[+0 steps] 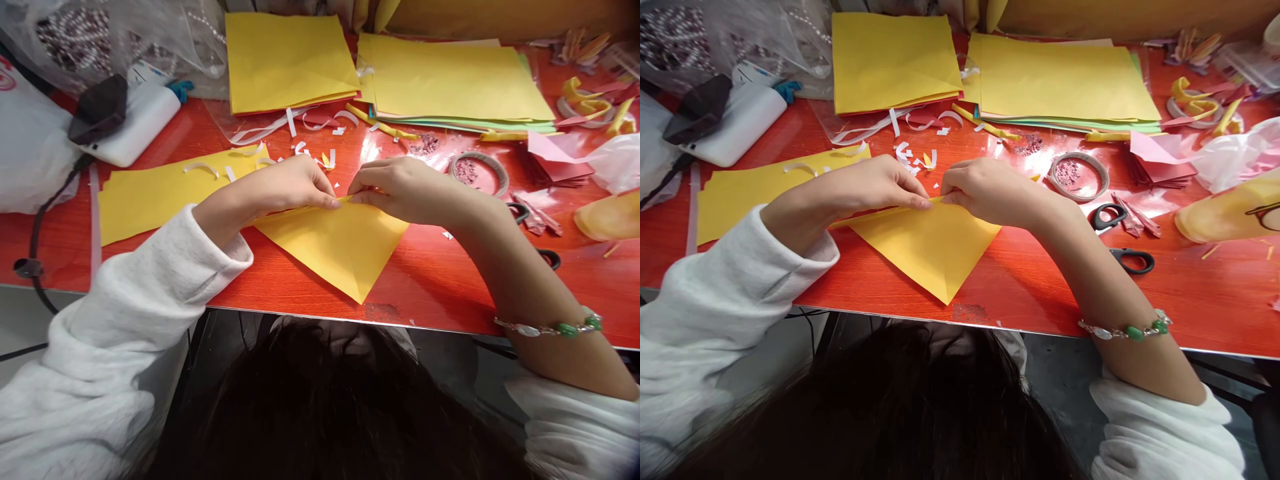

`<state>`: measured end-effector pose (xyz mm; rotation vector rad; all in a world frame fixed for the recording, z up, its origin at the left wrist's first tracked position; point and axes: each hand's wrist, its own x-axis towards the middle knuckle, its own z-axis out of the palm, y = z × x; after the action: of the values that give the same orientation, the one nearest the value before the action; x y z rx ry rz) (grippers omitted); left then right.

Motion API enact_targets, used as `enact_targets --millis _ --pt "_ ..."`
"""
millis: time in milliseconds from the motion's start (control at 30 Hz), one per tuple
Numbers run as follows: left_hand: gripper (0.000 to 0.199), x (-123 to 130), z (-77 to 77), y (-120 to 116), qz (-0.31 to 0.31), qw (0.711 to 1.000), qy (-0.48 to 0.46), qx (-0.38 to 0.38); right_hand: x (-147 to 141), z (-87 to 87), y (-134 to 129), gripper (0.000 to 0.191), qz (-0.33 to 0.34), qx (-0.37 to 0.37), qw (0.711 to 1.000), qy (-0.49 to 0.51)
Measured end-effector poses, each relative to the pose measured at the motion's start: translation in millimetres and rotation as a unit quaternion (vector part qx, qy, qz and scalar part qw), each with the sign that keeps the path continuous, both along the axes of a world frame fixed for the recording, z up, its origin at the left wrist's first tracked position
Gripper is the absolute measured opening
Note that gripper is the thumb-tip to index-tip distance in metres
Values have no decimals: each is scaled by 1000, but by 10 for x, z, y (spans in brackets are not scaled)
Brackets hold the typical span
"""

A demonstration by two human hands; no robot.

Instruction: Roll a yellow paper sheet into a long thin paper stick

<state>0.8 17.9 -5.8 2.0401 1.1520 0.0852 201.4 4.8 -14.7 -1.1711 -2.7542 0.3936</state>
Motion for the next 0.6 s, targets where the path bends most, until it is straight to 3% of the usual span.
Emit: enact_targets --millis 167,333,600 --pt "29 -3 -28 34 -4 1000 3 10 7 -12 21 26 1 2 1000 14" --pt "29 -3 -54 69 -6 1000 15 6 64 28 37 24 -8 -59 998 -3" --pt "30 -44 -32 97 -10 999 32 19 413 52 145 22 -5 -103 993 -58"
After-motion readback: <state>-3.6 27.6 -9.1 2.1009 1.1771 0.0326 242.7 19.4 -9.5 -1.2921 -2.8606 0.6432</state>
